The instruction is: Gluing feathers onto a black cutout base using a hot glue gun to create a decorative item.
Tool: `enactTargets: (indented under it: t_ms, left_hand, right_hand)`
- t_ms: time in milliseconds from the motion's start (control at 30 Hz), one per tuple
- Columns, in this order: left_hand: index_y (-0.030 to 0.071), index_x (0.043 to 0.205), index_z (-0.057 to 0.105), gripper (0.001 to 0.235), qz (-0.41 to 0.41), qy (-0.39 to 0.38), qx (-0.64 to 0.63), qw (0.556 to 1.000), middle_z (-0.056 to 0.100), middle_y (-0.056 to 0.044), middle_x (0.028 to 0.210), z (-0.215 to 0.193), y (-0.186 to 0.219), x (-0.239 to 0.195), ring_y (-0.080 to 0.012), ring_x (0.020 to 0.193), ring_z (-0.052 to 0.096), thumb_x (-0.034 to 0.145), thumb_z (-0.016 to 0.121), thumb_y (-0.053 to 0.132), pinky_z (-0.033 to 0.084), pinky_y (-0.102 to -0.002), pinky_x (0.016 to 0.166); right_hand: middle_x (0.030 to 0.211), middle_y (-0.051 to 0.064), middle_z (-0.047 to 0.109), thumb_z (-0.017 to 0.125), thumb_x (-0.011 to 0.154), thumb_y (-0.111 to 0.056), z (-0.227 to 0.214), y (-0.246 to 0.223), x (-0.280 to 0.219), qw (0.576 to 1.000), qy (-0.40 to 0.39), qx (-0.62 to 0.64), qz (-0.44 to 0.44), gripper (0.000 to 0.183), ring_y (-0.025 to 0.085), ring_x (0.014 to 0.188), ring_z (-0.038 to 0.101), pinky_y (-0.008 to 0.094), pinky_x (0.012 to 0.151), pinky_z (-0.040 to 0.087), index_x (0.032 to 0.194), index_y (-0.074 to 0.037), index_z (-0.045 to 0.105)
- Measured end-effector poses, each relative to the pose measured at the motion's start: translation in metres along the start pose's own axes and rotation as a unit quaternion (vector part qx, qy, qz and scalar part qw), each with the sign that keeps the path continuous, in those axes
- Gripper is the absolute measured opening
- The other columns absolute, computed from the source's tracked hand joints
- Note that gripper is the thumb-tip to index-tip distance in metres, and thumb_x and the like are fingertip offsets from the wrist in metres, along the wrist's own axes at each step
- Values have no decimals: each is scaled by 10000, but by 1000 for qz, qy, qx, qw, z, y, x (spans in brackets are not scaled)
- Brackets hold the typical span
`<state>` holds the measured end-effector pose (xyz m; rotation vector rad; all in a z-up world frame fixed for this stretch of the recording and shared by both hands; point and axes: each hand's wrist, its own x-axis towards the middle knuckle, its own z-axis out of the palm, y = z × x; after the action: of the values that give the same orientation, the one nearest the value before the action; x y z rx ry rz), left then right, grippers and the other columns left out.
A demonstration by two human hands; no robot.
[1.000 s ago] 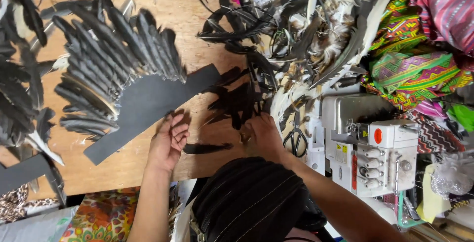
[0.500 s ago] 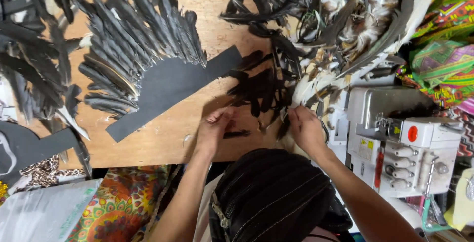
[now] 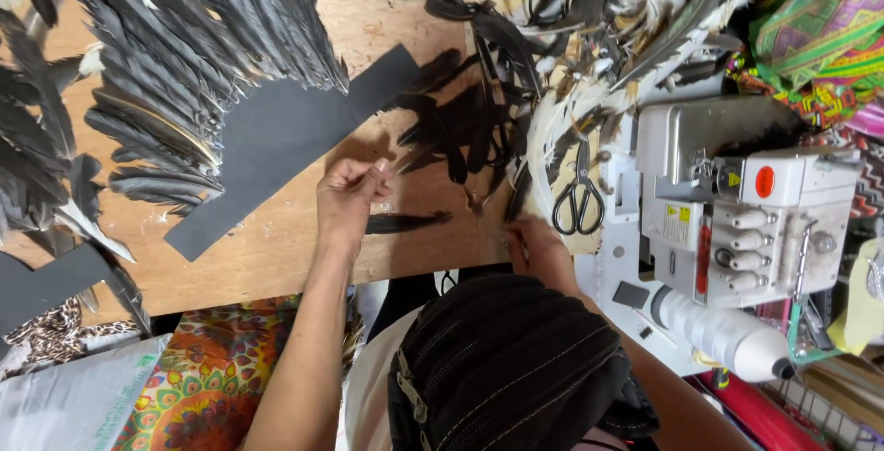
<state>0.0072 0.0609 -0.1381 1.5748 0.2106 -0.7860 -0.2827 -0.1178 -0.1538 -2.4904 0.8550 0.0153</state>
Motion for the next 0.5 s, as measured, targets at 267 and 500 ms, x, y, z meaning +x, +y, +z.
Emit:
enactTargets:
  t_ms: [267,500]
  left_hand:
    - [44,1119,817,336,18,-118,67,991,820,-153,893,16,-7,-1,-141,760,771,1173,588,284,677,-260,734]
    - [329,1034,895,86,36,-100,244,964,836,-21,899,32,-7,-16,-126,785,781,958,894,288,692,-309,736]
  right_hand:
    - [868,127,627,774,1039,-358,-5,1,19,994,103,-31,28,291,419,900,691,519,827,569,992,-124,607]
    - [1005,142,640,745,1002,-362,6,13,73,986,77,-120,-84,336,393,954,686,507,850,575,1174,-85,664]
